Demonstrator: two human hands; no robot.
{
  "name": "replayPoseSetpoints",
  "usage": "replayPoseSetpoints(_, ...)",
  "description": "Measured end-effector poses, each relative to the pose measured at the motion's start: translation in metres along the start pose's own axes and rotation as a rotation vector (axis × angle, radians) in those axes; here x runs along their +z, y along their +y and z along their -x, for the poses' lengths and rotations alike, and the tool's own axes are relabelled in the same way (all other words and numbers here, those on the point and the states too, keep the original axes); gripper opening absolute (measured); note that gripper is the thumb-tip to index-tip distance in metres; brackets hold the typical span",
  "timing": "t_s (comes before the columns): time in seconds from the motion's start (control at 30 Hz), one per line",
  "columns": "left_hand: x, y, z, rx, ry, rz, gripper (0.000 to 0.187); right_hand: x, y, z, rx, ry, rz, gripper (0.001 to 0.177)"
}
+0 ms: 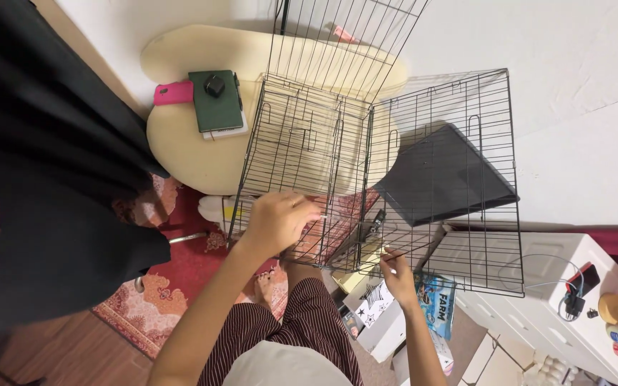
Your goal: Assembling a wire pet cage by unfolding and hooking its sides together.
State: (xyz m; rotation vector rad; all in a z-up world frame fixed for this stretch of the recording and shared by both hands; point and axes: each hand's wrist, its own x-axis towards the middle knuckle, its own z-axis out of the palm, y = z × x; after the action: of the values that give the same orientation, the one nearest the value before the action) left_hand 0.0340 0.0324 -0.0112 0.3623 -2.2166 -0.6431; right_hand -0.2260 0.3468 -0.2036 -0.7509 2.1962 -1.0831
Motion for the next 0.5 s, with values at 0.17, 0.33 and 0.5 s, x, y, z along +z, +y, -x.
replayPoseSetpoints(0.17,-0.021,0.036,0.029,0.024,-0.05,-0.063,0.009,-0.022,-0.004,0.026,0.026,-0.043,0.034,0.038)
replayPoseSetpoints(0.33,-0.044,0.085,0.058,-0.008,-0.089,-0.031,0.019,-0.077,-0.011,0.046,-0.066,0.108,0.228,0.063)
replayPoseSetpoints(0.5,-0.043,0.11,0.122,-0.043,-0.195,0.028,0.017,-0.163,-0.044,0.05,-0.212,0.675,0.538,0.04)
